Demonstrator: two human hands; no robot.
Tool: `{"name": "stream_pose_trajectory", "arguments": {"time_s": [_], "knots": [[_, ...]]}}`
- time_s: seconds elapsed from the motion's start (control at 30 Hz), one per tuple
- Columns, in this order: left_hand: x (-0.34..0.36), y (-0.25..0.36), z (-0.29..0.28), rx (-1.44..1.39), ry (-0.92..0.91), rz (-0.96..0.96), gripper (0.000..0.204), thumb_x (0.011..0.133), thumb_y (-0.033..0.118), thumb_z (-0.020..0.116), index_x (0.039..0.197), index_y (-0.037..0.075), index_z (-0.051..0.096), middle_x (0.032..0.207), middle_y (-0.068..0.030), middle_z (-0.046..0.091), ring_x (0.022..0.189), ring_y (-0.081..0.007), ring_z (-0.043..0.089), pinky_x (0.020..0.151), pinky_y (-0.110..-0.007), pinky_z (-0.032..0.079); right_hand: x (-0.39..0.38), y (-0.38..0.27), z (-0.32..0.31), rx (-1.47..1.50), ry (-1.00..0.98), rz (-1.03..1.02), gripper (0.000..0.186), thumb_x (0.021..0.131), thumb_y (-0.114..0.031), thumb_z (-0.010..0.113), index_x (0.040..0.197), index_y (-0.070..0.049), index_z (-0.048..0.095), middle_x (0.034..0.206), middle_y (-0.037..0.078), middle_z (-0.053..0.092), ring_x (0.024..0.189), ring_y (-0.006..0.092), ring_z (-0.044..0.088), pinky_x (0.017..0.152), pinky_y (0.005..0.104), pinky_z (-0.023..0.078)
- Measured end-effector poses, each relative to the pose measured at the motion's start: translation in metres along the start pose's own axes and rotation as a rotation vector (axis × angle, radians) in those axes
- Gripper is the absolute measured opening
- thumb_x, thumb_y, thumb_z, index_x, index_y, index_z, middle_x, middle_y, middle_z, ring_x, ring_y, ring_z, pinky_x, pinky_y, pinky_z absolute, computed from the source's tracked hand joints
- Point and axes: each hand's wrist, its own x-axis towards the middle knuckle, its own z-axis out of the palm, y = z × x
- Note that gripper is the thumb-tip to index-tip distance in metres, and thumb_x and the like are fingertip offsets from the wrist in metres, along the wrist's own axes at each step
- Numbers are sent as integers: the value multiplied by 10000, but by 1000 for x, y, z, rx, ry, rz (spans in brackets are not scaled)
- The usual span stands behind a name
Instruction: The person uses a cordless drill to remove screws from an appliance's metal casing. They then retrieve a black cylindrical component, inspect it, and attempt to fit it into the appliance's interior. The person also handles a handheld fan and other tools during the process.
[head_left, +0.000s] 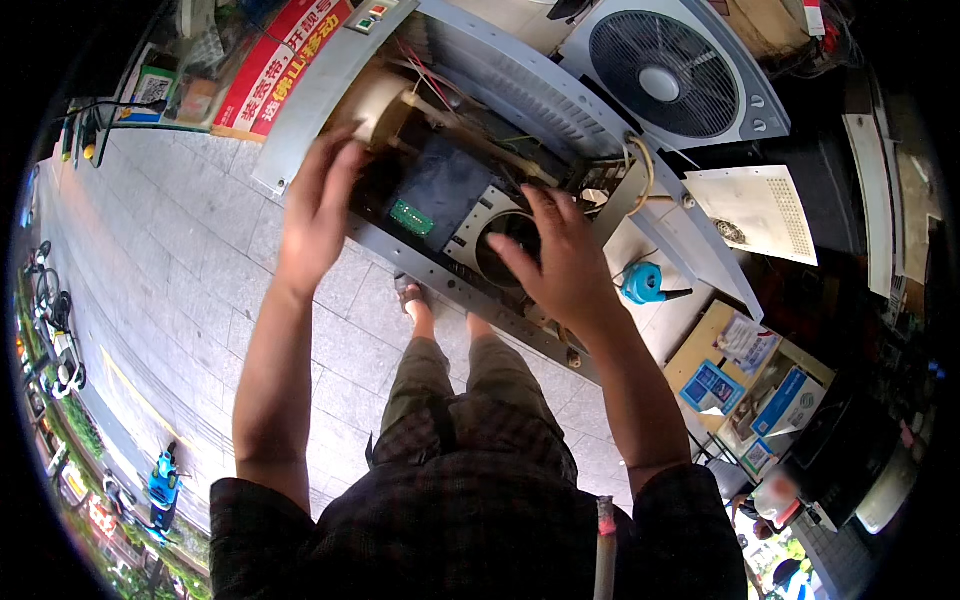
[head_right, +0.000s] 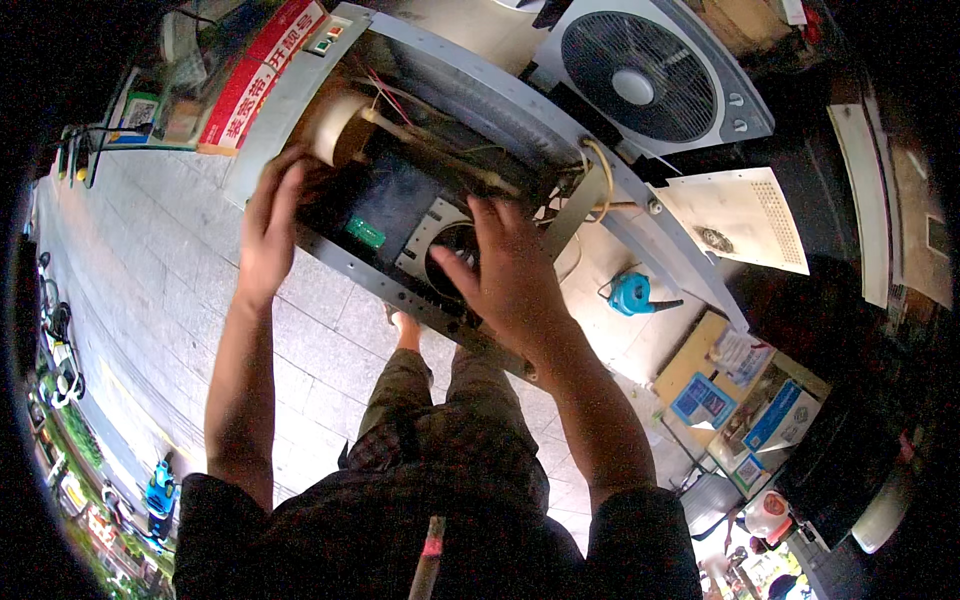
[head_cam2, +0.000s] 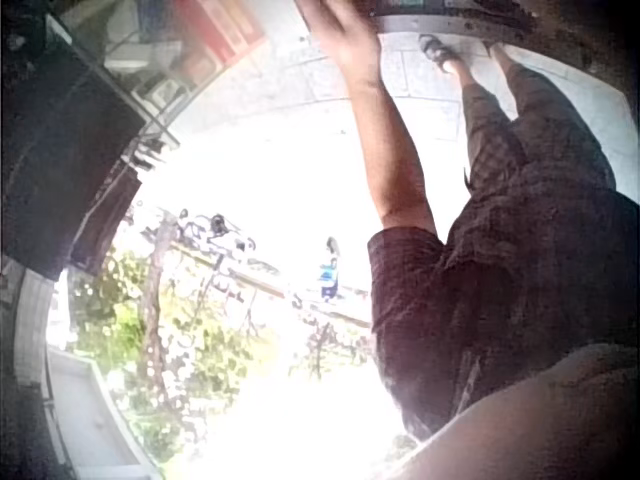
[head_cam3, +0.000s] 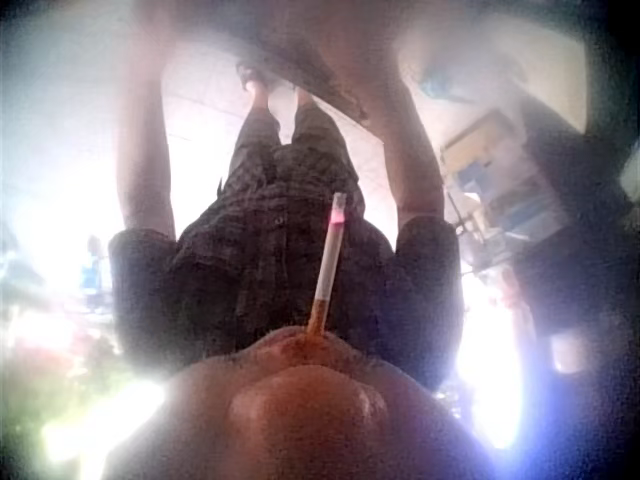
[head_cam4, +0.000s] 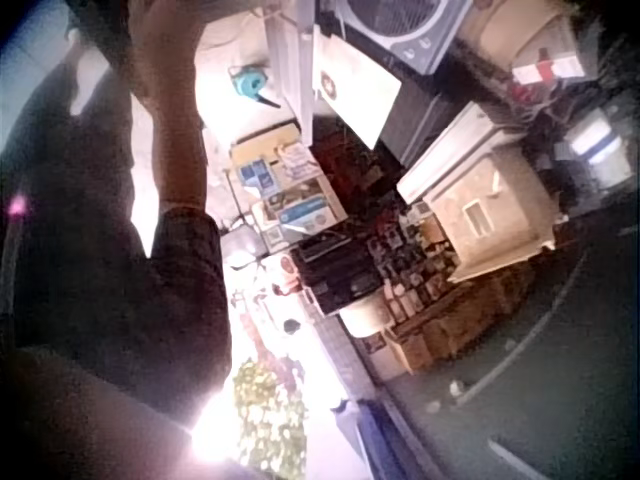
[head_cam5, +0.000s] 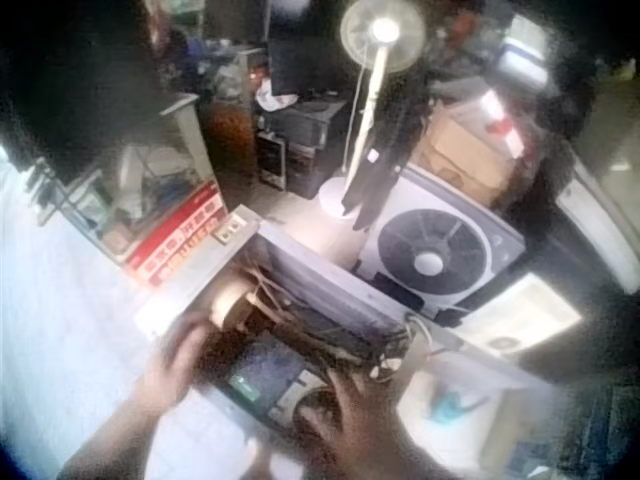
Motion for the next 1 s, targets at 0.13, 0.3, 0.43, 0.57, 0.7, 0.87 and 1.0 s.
{"name": "stream_pose_trajectory", "arguments": {"time_s": [0.13,0.3,0.43,0.57,0.7,0.87,1.0], "knots": [[-92,-30,-9,-253,380,-33,304,1101,161,450,1215,-68,615,954,-72,611,880,-150,561,857,-289,474,14,15,-18,95,55,-46,344,1006,-208,625,1269,13,611,1188,231,640,1092,401,645,930,444,522],[-245,-100,8,-29,145,-442,298,1096,225,470,1141,-39,602,861,-76,586,792,-153,563,740,-317,487,30,10,-46,224,76,8,264,1025,-179,611,1233,-24,658,1091,211,706,989,330,712,851,393,558],[-510,-260,-11,479,-515,-891,535,890,288,708,1345,80,517,1139,-285,638,1099,-494,611,948,-559,504,40,-9,-49,365,22,87,272,1039,-188,601,1249,-27,662,1133,195,720,1036,265,712,873,365,550],[-615,-221,-16,575,-706,-1098,647,824,386,784,1389,163,563,1287,-233,653,1198,-459,609,1017,-516,492,34,-37,-52,343,-40,-27,333,1053,-190,587,1342,-26,613,1271,166,690,1163,256,674,978,368,533],[-594,-221,-2,216,-491,-1223,604,827,375,774,1363,162,597,1267,-224,670,1181,-434,630,1005,-504,503,33,-102,-54,363,-155,38,299,1030,-161,605,1295,-27,636,1214,156,700,1090,245,693,920,370,549],[-601,-238,7,-133,-376,-1213,552,831,361,761,1330,160,639,1242,-213,691,1160,-402,656,991,-490,517,70,-197,-13,293,-340,-265,294,993,-138,639,1251,4,624,1183,164,665,1087,290,676,909,370,539],[-548,-279,-64,142,-447,-1179,331,843,268,708,1135,113,707,1098,-201,723,1054,-342,698,945,-465,542,100,-261,38,240,-354,-478,278,961,-121,662,1208,3,633,1127,165,674,1026,338,680,872,396,541]]}}
